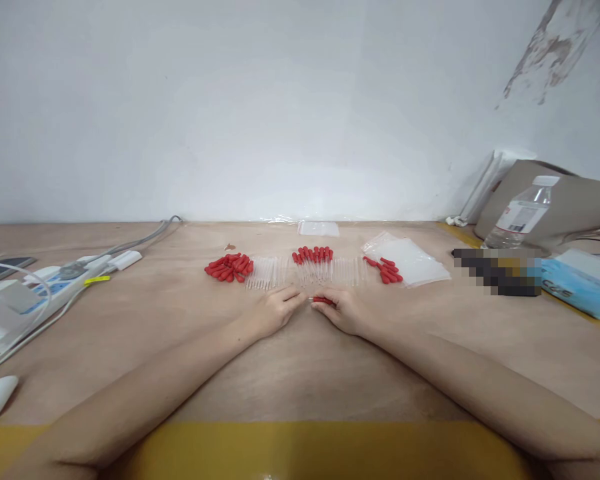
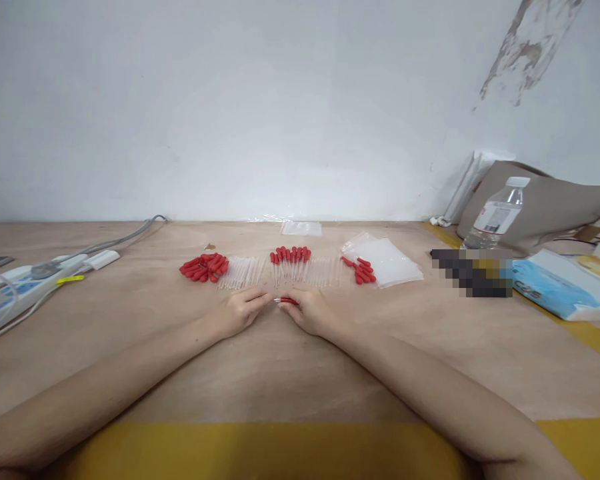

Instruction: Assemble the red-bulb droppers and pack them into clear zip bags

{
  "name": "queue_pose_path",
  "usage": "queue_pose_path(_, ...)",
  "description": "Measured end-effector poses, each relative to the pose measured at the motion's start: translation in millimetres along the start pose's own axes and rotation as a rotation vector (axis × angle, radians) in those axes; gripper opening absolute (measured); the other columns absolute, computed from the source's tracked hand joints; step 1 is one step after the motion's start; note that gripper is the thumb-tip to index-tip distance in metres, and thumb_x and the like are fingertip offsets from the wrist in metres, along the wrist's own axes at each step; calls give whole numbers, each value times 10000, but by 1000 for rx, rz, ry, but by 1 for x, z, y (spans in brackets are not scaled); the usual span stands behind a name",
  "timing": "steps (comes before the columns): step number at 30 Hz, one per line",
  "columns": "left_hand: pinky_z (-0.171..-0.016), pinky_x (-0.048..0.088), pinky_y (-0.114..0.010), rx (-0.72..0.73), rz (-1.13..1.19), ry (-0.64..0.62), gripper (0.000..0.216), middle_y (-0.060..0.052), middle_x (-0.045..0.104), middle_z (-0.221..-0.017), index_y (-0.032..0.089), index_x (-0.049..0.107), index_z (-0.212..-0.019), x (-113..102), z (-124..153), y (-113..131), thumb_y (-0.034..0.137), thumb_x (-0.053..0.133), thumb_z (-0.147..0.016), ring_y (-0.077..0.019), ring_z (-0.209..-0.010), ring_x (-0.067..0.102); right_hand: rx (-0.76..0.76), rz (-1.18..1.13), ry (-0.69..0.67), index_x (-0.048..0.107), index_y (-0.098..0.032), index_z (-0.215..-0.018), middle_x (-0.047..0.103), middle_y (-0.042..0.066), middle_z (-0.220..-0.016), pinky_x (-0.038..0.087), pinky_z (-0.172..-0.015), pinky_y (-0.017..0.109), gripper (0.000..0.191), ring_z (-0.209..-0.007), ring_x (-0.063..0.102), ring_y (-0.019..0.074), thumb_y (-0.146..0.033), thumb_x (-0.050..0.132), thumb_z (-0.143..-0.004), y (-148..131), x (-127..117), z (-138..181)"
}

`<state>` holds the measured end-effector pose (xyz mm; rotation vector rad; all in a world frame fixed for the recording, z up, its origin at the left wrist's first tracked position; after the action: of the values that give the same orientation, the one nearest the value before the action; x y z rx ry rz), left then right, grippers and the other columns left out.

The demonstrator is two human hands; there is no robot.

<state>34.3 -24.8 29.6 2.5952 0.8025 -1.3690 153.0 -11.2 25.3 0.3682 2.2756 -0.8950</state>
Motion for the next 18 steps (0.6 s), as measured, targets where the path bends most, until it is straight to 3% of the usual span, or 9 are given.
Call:
queue_pose_path(6,-693,486,-255,-99,109,33,248,-63,613,-874,163,542,-1068,-4,-2,-5,211,394,-875,-141,-791,579,108,-232,36,638,-209,-889,608,32,-807,461,-703,297,168,-745,568,147,-295,573,-759,12,-4,-4)
queue_pose_path(12,-860,399,-359,-416,124,96,348,-83,569,-1052,155,419,-1199,-21,5,-32,275,381,-875,-191,-985,497,393,-552,301,514,-182,-813,574,-6,-682,443,-561,238,332,-571,526,99,-411,666,-628,50,-37,-27)
queue_pose_path(15,-844,373,-396,-588,-6,96,280,-84,564,-1018,158,493,-1069,-27,8,-54,307,417,-846,-223,-980,474,484,-497,349,514,-164,-757,580,2,-635,403,-498,215,328,-487,470,75,-473,591,-678,75,-57,-52)
queue_pose_path(18,-818,356,-421,-678,-133,-11,194,-87,547,-999,181,569,-874,-20,2,-73,335,483,-794,-256,-975,452,549,-219,304,566,-152,-831,623,22,-688,409,-532,213,338,-510,494,78,-471,485,-754,99,-65,-77)
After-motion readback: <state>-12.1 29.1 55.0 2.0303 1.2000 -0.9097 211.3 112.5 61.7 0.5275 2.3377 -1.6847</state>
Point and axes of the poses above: each hand's wrist, its own z-axis away from the middle knuckle, its own x-axis out of the palm, y = z × x, the point moved 7 cm from there along -z, towards the middle knuckle
